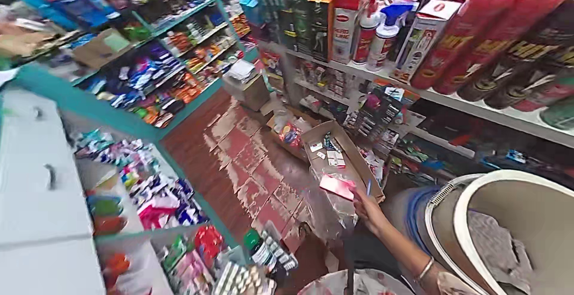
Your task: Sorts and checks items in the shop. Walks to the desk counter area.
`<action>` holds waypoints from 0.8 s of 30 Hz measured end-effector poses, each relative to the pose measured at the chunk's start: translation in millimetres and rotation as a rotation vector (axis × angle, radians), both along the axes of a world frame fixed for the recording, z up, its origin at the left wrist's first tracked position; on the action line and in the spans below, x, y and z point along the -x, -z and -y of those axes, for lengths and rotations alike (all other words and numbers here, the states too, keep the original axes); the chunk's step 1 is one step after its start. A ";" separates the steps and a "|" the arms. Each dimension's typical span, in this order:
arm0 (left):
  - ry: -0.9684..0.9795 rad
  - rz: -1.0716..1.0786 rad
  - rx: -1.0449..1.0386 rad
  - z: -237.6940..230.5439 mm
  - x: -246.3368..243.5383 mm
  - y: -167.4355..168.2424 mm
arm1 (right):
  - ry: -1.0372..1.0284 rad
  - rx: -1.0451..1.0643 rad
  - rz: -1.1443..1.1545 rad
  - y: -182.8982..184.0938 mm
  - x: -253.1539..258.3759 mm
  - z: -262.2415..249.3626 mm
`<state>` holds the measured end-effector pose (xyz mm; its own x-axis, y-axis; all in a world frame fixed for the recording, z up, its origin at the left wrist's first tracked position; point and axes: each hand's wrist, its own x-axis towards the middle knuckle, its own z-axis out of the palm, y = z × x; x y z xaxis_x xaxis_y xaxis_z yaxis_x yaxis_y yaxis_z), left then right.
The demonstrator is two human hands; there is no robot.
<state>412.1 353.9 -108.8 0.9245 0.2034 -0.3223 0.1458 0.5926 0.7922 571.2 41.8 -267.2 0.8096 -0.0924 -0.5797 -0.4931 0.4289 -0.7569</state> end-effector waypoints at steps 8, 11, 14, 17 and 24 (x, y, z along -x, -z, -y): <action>0.627 -0.482 -0.182 5.2 -265.1 94.8 | 0.454 -0.056 -0.174 44.8 -15.5 13.9; 0.745 -0.526 -0.173 41.5 -331.6 150.7 | 0.462 -0.006 -0.171 51.5 -21.3 22.2; 0.796 -0.523 -0.140 68.8 -376.1 218.7 | 0.474 0.064 -0.205 55.8 -23.9 28.8; 0.720 -0.586 -0.127 96.8 -412.2 271.3 | 0.537 0.103 -0.228 58.6 -24.2 33.4; 0.579 -0.737 -0.168 147.4 -456.4 347.6 | 0.626 0.156 -0.326 70.1 -17.4 9.7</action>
<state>868.4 206.5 -456.4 0.4716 -0.1258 -0.8728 0.8781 0.1583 0.4516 588.7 32.1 -337.3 0.3658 -0.5836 -0.7250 -0.4010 0.6041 -0.6886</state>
